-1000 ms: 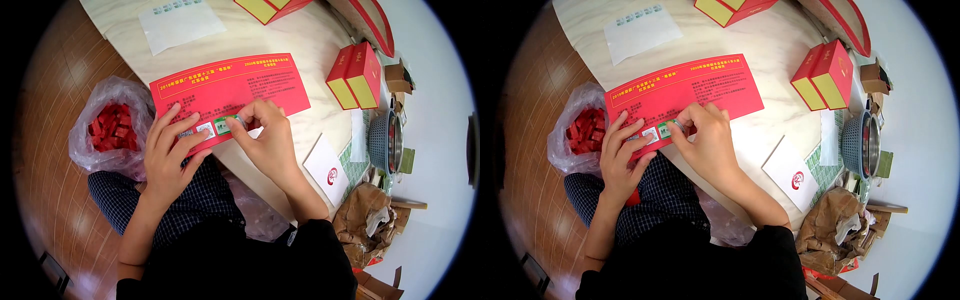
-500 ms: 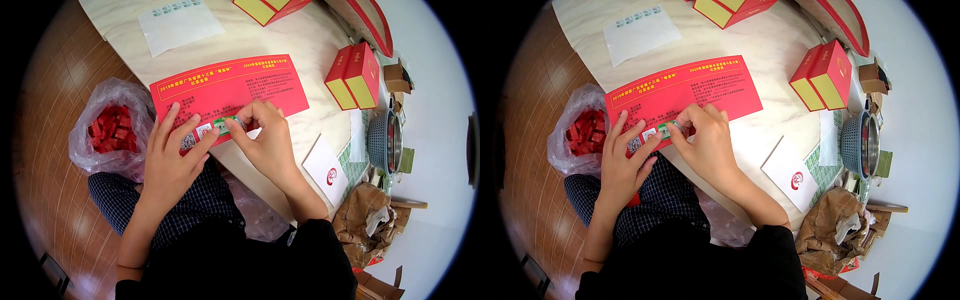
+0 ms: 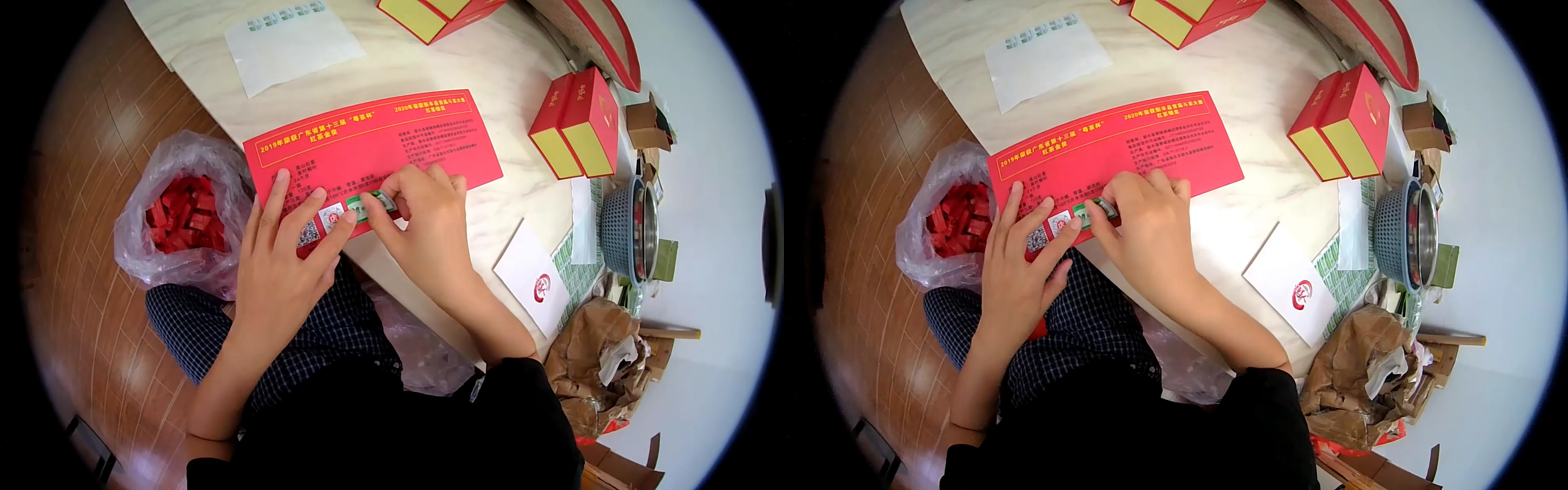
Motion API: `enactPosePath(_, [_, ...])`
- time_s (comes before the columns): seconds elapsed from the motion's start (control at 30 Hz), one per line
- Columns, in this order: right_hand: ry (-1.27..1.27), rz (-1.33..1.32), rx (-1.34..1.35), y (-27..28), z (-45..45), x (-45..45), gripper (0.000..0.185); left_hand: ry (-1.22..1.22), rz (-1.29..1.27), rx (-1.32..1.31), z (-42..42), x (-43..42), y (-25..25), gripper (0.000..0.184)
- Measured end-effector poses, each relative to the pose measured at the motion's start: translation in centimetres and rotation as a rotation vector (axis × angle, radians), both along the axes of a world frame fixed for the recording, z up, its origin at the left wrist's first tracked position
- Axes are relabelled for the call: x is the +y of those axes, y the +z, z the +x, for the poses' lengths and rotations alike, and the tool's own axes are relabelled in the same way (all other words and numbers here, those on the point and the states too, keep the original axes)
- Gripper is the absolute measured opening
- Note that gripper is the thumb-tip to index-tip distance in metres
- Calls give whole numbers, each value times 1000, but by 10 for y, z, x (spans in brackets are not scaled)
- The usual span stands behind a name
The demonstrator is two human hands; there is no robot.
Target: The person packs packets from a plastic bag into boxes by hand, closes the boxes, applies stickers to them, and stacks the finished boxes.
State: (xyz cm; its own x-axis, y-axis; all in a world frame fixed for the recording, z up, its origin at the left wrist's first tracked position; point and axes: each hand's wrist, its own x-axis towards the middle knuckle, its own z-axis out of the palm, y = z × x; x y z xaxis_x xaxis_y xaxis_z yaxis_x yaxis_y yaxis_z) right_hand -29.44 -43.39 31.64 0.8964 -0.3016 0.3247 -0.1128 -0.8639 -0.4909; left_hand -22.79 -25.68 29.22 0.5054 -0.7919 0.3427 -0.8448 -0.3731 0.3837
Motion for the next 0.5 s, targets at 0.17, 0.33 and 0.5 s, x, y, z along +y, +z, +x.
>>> enactPosePath(0.17, [-45,-359,-101,-5,-1,-4,24,18,2,-24,-2,-2,-2,57])
enactPosePath(0.33, [-212,-469,-79,-13,2,-40,19,52,75,-91,-10,-2,4,63])
enactPosePath(0.5, [-271,-391,-54,-16,4,-60,10,28,245,-146,-24,-28,10,78])
